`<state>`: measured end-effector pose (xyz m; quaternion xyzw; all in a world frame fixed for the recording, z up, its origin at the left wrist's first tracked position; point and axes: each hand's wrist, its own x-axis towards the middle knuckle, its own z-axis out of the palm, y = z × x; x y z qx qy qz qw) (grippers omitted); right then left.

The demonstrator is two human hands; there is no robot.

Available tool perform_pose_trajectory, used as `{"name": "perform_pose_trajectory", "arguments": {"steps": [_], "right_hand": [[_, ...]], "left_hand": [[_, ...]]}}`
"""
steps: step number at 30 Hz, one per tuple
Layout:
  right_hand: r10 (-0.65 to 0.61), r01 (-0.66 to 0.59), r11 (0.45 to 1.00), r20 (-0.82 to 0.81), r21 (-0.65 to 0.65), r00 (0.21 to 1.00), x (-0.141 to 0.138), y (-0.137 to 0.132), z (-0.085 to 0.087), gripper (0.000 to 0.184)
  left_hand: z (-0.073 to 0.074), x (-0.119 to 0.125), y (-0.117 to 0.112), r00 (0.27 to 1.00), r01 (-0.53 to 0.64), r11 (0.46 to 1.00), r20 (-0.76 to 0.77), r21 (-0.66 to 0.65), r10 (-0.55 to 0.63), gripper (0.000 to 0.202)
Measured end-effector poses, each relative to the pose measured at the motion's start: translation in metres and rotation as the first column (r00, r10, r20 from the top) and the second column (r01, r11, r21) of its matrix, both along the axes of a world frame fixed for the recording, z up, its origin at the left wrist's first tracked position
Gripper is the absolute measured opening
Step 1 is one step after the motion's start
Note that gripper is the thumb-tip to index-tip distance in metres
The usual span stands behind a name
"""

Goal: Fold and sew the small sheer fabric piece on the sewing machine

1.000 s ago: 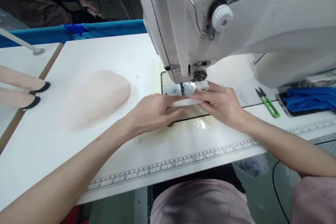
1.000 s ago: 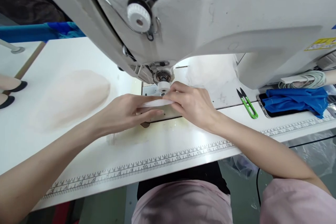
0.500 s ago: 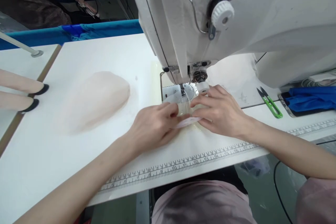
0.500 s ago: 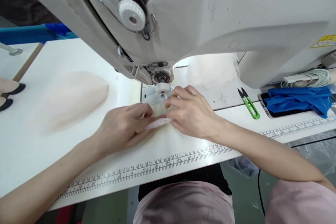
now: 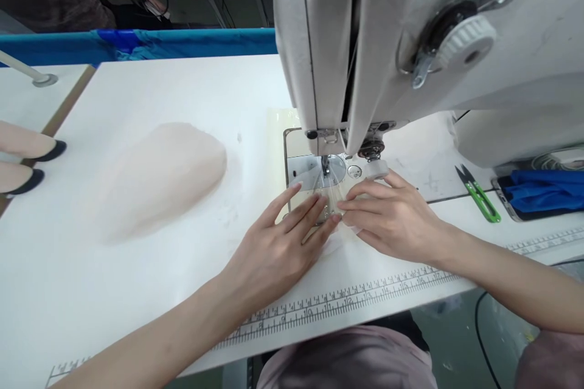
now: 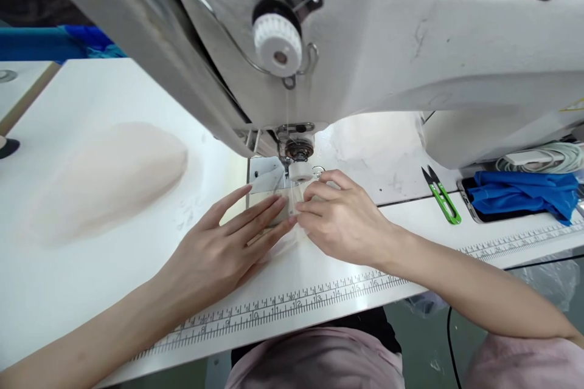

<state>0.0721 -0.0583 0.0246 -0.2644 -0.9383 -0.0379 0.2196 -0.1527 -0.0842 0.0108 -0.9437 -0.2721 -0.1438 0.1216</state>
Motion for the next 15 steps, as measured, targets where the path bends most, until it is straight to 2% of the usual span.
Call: {"name": "perform_pose_trajectory", "arguments": {"steps": [9,15], "right_hand": [[-0.027,0.03,0.998,-0.055,0.053,0.998,-0.001,0.009,-0.007,0.023],[-0.055,0.065,0.989,-0.082,0.133,0.995,-0.002,0.02,-0.014,0.023]], "left_hand": [[-0.001,-0.002,0.012,1.0,-0.025,1.0,-0.004,0.014,0.025,0.034],[-0.002,-0.002,0.025,0.998,-0.061,0.997,0.004,0.039,0.061,0.033]]}}
